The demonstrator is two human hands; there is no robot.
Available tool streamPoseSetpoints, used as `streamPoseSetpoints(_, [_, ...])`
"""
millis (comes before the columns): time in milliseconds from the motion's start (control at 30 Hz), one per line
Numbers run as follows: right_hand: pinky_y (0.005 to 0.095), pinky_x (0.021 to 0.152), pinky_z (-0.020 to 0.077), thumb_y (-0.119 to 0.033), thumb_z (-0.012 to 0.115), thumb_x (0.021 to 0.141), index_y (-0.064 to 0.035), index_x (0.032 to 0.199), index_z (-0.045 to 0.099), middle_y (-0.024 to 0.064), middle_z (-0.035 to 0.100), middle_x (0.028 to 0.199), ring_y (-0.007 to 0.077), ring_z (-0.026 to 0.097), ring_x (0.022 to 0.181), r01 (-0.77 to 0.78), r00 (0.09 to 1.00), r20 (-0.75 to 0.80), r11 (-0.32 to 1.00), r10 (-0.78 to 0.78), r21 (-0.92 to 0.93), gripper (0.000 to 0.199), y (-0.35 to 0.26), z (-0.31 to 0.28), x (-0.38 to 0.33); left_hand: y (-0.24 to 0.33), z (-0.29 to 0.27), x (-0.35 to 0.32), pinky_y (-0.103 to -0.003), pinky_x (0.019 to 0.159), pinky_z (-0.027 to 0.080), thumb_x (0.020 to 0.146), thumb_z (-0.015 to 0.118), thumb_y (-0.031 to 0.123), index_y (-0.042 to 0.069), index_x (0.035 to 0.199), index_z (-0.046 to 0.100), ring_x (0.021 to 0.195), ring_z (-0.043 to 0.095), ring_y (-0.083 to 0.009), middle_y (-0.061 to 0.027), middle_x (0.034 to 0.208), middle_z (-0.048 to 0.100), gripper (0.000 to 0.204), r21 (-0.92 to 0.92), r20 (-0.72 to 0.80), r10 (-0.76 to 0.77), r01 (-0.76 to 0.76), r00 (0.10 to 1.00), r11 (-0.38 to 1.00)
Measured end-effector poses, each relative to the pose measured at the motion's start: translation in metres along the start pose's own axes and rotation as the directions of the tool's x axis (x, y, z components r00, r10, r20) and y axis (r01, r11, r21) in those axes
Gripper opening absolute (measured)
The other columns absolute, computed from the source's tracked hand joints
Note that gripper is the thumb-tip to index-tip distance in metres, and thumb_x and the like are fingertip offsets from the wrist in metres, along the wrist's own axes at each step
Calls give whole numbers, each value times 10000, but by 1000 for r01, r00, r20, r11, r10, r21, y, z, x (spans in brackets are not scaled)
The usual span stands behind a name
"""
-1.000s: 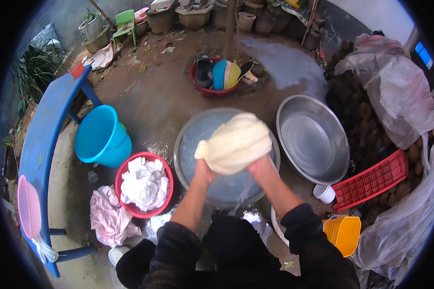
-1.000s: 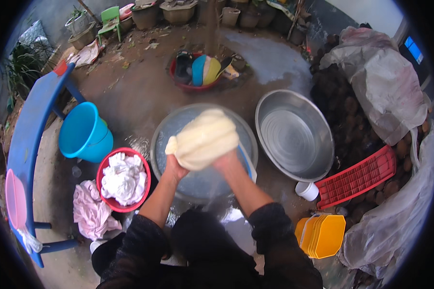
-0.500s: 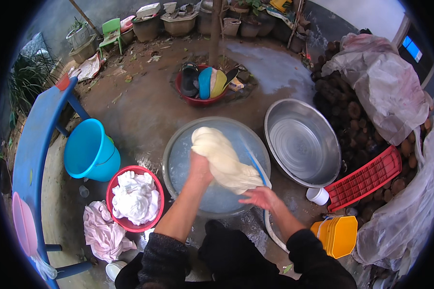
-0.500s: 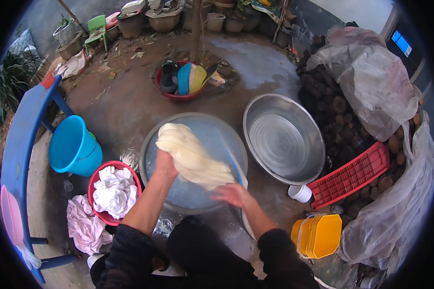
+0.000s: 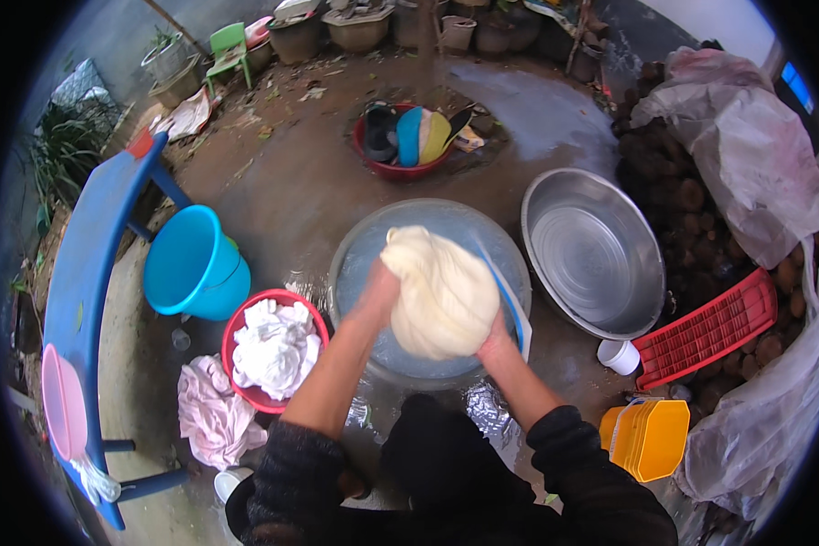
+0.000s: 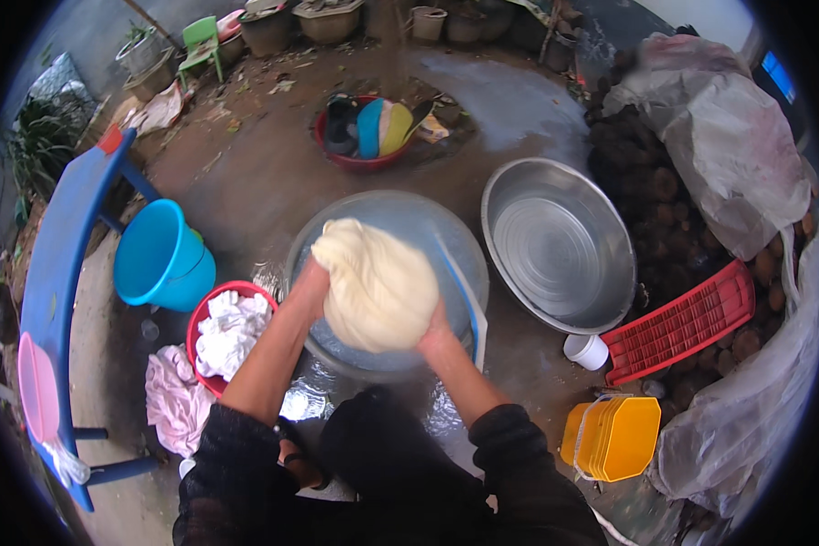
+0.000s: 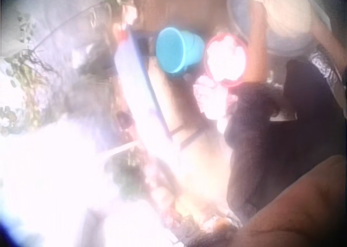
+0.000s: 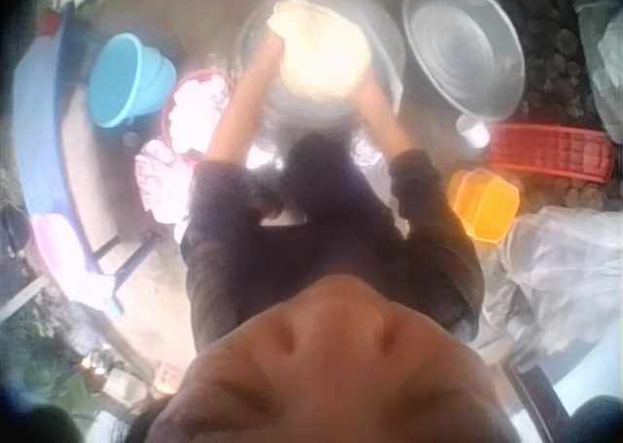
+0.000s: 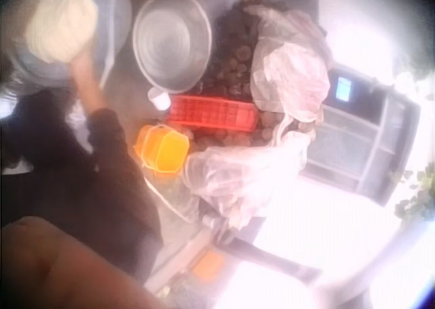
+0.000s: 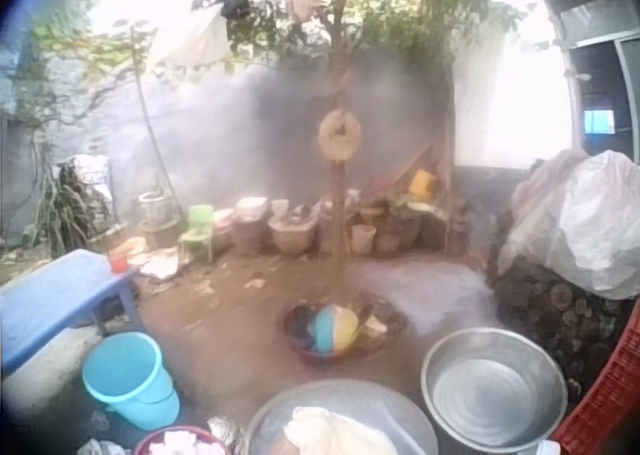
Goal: The person washes white and light-colored clothes by hand in a large basin of water, scrubbing and wringing each item before placing it into a red basket. The person occasionally reaches for a small white cup to add water or detergent to the basin.
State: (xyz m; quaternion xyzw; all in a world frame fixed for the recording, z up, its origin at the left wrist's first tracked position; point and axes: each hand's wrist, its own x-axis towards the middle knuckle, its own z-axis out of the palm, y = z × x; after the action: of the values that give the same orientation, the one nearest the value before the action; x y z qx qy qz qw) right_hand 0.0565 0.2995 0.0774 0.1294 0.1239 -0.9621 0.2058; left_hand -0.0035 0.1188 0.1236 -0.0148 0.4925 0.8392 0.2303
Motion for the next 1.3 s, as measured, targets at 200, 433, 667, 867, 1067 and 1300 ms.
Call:
streamPoseSetpoints(200, [483, 963, 506, -355, 414, 967, -1, 1314, 521, 185, 601, 1253, 317, 615, 1105, 33, 999, 19, 970, -29, -240, 506, -6, 23, 16, -15, -34, 10, -395, 971, 490, 969, 517, 342, 32, 1286, 532, 1118, 602, -241, -104, 1250, 606, 443, -346, 24, 81, -68, 996, 936])
streamPoseSetpoints(433, [495, 1008, 470, -385, 465, 955, -33, 1310, 533, 161, 601, 1269, 295, 599, 1144, -59, 998, -43, 944, 48, -326, 505, -64, 48, 5, 18, 19, 20, -410, 930, 521, 963, 530, 270, 25, 1230, 568, 1049, 640, -248, -121, 1177, 639, 364, -409, 201, 171, -76, 965, 910])
streamPoseSetpoints(667, [477, 977, 500, -401, 478, 971, -37, 1346, 488, 163, 586, 1287, 288, 612, 1126, 16, 974, -193, 888, -118, -459, 523, -28, -41, 4, -21, 83, -3, -331, 869, 497, 833, 679, 172, 48, 1083, 635, 985, 629, -156, -73, 1020, 678, 282, 376, 37, 542, -514, 840, 771])
streamPoseSetpoints(867, [471, 969, 507, -392, 475, 974, -36, 1343, 489, 162, 588, 1284, 286, 617, 1119, 79, 970, -109, 709, -217, -701, 513, -27, -12, 1, -22, 60, -18, -337, 843, 493, 855, 647, 190, 41, 1060, 629, 949, 621, -152, -78, 996, 675, 254, 227, -158, 406, -368, 900, 902])
streamPoseSetpoints(1067, [465, 961, 514, -382, 473, 977, -36, 1341, 491, 162, 589, 1281, 285, 621, 1112, 218, 947, 110, 352, -301, -910, 503, -47, 48, 18, -13, 37, 8, -393, 849, 518, 952, 521, 290, 32, 1123, 611, 975, 647, -244, -128, 1041, 669, 323, 393, -245, 400, -287, 883, 874])
streamPoseSetpoints(1300, [458, 952, 522, -371, 469, 981, -35, 1338, 492, 161, 591, 1278, 283, 626, 1104, 239, 956, 153, 367, -249, -899, 491, -58, 90, 24, 43, 24, 18, -383, 898, 527, 966, 519, 319, 40, 1202, 580, 1020, 645, -221, -106, 1136, 647, 371, -376, 15, 3, 3, 1000, 927])
